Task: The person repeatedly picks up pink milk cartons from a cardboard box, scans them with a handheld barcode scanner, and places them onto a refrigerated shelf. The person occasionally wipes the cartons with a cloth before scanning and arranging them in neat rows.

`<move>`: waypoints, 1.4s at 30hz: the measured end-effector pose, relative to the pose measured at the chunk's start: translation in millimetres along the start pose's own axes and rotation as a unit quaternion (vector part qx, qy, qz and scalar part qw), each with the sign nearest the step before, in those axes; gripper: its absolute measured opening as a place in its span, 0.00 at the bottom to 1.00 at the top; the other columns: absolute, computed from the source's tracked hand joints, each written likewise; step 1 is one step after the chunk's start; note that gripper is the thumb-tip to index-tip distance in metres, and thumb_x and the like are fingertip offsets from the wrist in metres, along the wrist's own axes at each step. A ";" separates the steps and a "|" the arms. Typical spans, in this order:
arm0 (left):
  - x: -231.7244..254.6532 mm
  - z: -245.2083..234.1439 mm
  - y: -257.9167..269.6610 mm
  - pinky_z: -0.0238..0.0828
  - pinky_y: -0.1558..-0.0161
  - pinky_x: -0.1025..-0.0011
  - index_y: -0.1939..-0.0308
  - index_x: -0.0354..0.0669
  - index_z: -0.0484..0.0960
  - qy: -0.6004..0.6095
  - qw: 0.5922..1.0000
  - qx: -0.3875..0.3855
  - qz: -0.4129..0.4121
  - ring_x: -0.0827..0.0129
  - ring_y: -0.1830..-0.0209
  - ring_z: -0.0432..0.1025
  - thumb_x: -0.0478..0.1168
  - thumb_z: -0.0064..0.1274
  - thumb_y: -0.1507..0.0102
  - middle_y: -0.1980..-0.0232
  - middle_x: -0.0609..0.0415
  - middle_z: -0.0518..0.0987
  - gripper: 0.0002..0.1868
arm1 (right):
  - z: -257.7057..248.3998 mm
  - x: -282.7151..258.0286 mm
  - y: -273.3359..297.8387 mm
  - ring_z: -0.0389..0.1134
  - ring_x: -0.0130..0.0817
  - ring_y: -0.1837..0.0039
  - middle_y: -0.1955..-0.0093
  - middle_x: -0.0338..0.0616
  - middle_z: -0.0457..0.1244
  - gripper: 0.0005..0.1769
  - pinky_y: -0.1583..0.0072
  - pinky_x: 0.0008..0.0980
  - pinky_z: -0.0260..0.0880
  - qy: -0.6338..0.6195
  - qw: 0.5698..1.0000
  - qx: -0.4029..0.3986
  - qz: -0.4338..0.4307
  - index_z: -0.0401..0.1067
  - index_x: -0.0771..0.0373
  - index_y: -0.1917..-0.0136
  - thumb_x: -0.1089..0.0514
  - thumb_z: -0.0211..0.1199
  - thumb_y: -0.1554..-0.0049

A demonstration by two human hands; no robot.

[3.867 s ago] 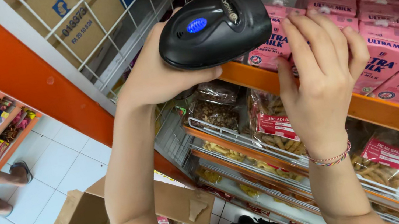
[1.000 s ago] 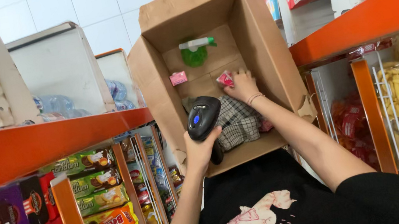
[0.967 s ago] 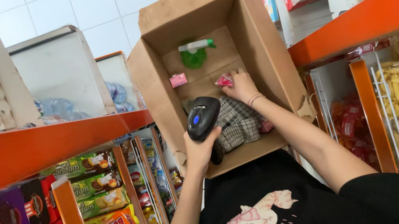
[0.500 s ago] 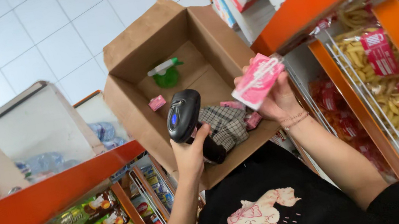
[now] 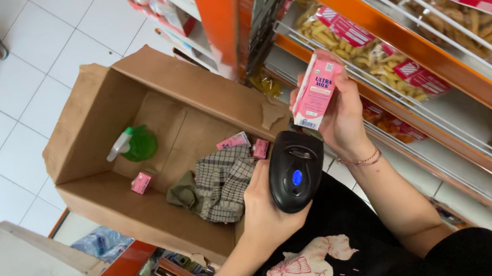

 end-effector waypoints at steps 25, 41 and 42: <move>68.1 11.9 -79.2 0.68 0.35 0.64 0.41 0.31 0.76 0.075 0.976 -0.147 0.139 0.55 0.36 0.71 0.37 0.64 0.45 0.33 0.40 0.68 0.30 | 16.7 -119.5 24.9 0.60 0.36 0.25 0.25 0.47 0.55 0.41 0.27 0.40 0.66 0.172 0.973 -0.066 -0.138 0.49 0.58 0.23 0.77 0.61 0.43; 158.6 5.5 -214.7 0.65 0.23 0.69 0.26 0.29 0.68 0.192 0.931 -0.105 0.292 0.64 0.26 0.70 0.40 0.69 0.39 0.23 0.44 0.70 0.40 | 151.0 -326.0 -5.3 0.70 0.37 0.39 0.41 0.53 0.65 0.23 0.36 0.32 0.73 0.661 0.623 -0.039 -0.416 0.64 0.72 0.44 0.75 0.70 0.50; 163.3 7.3 -222.4 0.64 0.23 0.69 0.25 0.29 0.67 0.211 0.922 -0.106 0.308 0.65 0.26 0.69 0.39 0.69 0.38 0.22 0.45 0.69 0.41 | 160.3 -337.6 -7.7 0.70 0.39 0.41 0.43 0.54 0.65 0.23 0.38 0.33 0.73 0.690 0.584 -0.047 -0.426 0.66 0.73 0.43 0.75 0.70 0.51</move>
Point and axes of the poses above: each hand's wrist, its own y-axis away from the middle knuckle, its own z-axis out of the palm, x = y × z, the point moved 4 cm from there along -y, towards the middle knuckle
